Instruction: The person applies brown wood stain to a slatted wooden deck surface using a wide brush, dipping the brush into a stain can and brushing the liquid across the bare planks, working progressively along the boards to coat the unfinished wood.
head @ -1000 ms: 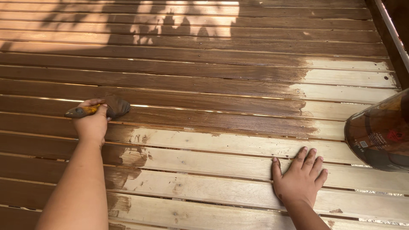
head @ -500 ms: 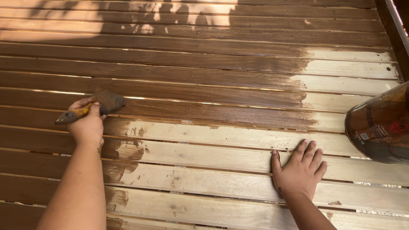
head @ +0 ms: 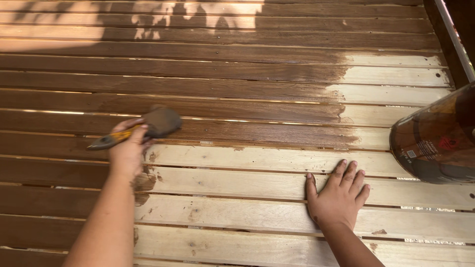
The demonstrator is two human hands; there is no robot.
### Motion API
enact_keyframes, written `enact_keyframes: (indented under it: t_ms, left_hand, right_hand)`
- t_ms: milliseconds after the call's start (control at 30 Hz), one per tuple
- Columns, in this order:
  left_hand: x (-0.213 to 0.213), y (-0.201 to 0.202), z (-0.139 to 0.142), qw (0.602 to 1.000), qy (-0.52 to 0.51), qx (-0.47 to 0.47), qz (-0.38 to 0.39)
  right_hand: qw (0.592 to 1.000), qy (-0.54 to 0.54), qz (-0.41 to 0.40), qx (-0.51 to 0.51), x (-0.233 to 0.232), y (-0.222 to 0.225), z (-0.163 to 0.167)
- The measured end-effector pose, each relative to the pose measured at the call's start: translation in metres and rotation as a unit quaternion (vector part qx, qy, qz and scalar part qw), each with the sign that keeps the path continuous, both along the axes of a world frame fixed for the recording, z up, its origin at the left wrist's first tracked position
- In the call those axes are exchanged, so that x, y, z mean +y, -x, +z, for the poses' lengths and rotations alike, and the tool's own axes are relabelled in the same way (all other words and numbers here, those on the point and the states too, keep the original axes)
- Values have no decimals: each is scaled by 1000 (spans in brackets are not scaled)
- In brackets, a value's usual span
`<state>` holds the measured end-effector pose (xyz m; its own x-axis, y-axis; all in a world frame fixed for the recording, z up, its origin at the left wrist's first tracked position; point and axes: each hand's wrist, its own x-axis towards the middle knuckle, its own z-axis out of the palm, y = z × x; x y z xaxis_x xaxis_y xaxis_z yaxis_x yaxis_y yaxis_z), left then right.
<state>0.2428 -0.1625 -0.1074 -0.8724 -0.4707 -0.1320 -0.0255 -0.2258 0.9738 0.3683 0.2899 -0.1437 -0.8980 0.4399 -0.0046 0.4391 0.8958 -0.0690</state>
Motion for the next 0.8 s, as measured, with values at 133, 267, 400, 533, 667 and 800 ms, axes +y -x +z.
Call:
enact_keyframes:
  t_ms: [133, 267, 400, 533, 667, 800]
  left_hand:
    - [89, 22, -20, 984, 36, -27, -173]
    - [213, 38, -31, 957, 110, 31, -265]
    - [350, 31, -35, 934, 86, -51, -343]
    - [423, 16, -38, 929, 81, 34, -359]
    - [372, 18, -39, 916, 167, 80, -355]
    - [212, 20, -32, 939, 176, -15, -296]
  right_hand:
    - [1000, 5, 4, 1, 0, -1, 3]
    - [1000, 7, 1, -22, -1, 0, 8]
    - [999, 3, 0, -34, -1, 1, 10]
    - [999, -8, -5, -48, -1, 1, 11]
    - [999, 0, -5, -43, -2, 1, 13]
    - [999, 5, -7, -54, -2, 1, 15]
